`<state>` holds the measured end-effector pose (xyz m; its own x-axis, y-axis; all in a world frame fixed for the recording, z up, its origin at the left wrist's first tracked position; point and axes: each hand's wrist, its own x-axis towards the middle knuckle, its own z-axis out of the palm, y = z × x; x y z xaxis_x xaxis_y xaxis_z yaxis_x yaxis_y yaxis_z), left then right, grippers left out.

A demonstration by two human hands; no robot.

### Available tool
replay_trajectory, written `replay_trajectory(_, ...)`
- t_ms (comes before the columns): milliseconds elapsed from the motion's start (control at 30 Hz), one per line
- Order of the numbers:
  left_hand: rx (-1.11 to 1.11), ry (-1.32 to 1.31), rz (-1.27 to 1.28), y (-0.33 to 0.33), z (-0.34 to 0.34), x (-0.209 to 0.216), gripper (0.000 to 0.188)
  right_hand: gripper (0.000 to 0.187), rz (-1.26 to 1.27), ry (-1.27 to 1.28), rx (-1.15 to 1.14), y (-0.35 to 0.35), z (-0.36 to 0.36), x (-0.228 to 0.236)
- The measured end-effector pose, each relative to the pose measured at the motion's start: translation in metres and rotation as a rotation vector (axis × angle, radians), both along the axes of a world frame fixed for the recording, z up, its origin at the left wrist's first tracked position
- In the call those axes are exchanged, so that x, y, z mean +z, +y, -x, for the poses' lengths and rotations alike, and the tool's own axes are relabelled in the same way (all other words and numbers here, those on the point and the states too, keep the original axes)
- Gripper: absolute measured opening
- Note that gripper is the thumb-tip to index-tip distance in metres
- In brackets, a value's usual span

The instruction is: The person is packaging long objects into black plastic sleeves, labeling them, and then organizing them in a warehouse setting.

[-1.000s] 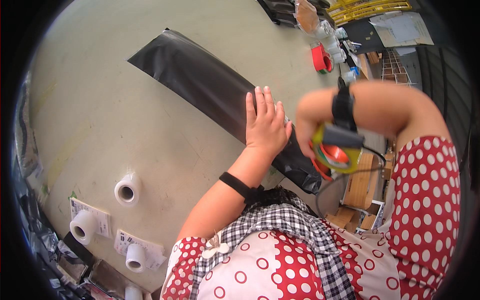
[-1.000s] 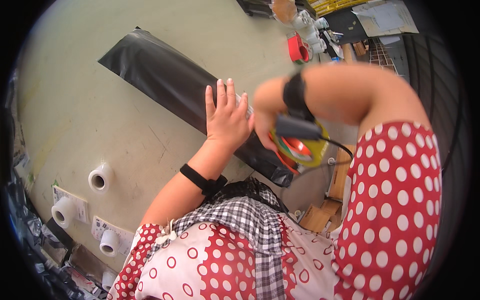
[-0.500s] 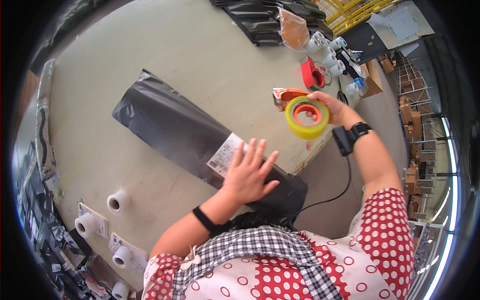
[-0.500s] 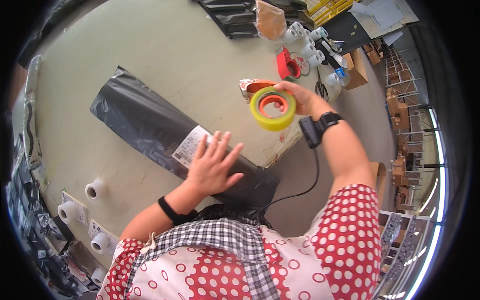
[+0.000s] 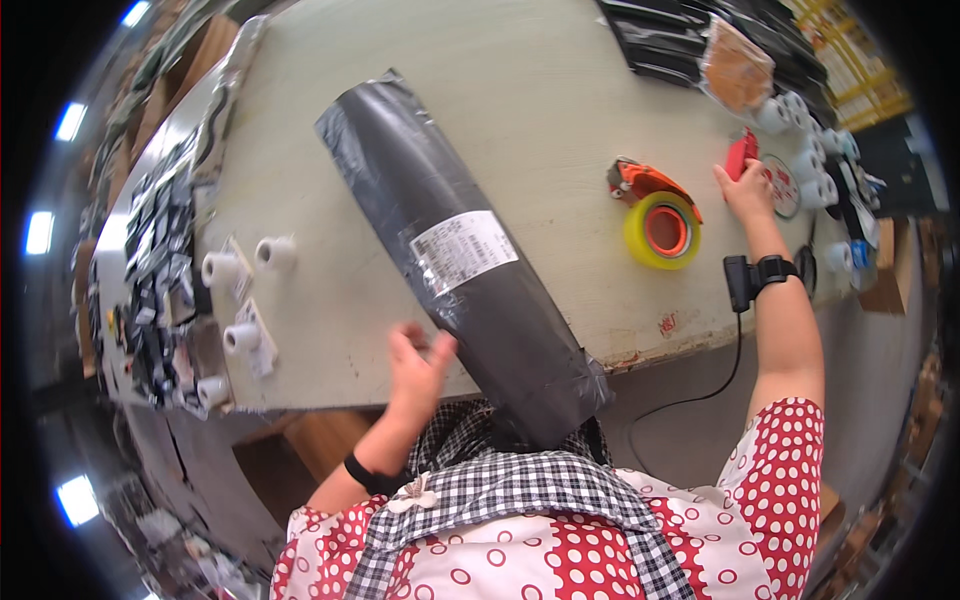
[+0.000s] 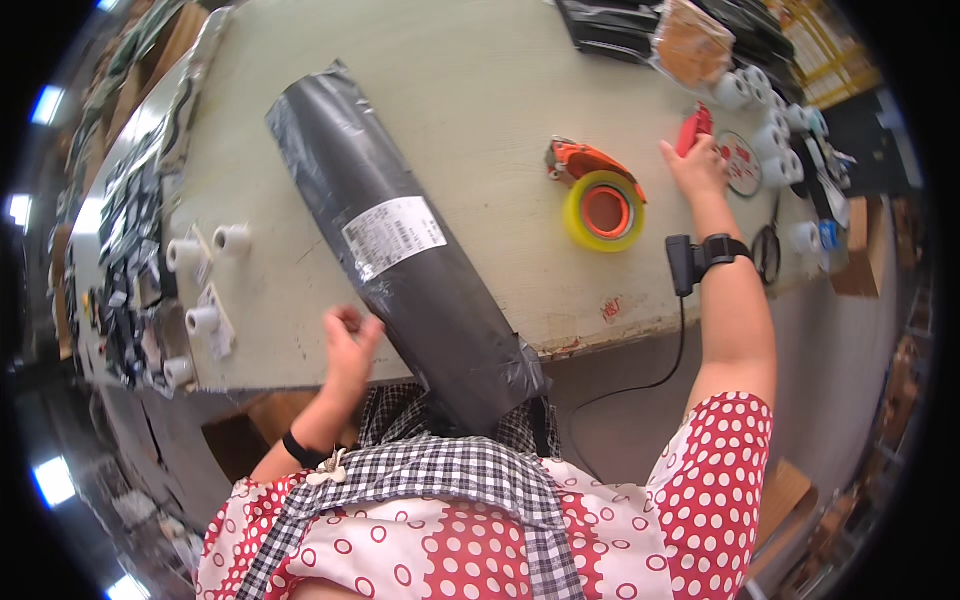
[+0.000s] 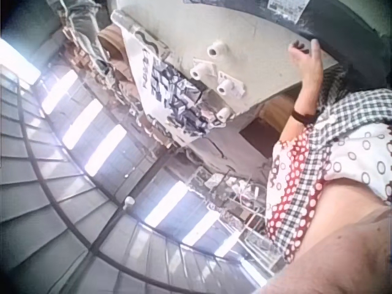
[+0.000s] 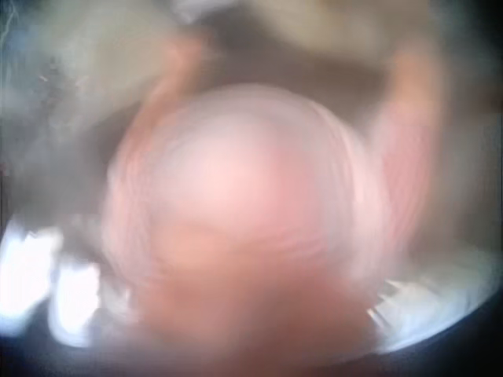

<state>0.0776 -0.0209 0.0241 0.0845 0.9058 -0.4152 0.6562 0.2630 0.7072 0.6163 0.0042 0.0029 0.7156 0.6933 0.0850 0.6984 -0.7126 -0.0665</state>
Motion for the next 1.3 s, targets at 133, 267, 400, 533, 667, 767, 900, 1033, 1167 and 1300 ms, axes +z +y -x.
replay_trajectory(133,-0.319,-0.293,0.758,-0.089,0.004,-0.017,0.089,0.064,-0.113,0.124,-0.056,0.002,-0.048,-0.028)
replay_trajectory(267,-0.043,-0.732,0.817,-0.111,-0.035,-0.007,0.083,0.060,-0.507,0.245,-0.074,-0.023,-0.084,-0.030)
replay_trajectory(400,0.142,-0.901,0.897,-0.116,-0.036,-0.023,0.081,0.050,-0.877,0.769,0.195,-0.090,0.010,0.042)
replay_trajectory(533,0.160,-1.005,0.993,-0.117,-0.041,-0.027,0.074,0.062,-0.810,1.216,0.324,-0.177,0.123,0.095)
replay_trajectory(667,0.135,-1.065,0.947,-0.120,-0.028,-0.036,0.068,0.091,-0.717,1.505,0.203,-0.217,0.214,0.111)
replay_trajectory(767,0.104,-1.030,0.908,-0.122,0.023,-0.040,0.062,0.094,-0.673,1.628,0.203,-0.227,0.271,0.111)
replay_trajectory(900,-0.092,-0.716,0.585,-0.124,0.106,-0.013,0.058,0.087,-0.524,1.773,0.273,-0.240,0.318,0.125)
replay_trajectory(1033,-0.069,-0.126,-0.177,-0.122,0.150,0.016,0.056,0.082,-0.350,1.857,0.461,-0.242,0.345,0.114)
replay_trajectory(1167,-0.305,-0.971,0.359,-0.111,0.129,0.067,0.046,0.076,-0.160,1.724,0.729,-0.237,0.370,0.116)
replay_trajectory(1300,-0.182,-1.149,0.709,-0.126,0.122,0.069,0.048,0.067,-0.034,1.481,1.008,-0.228,0.392,0.123)
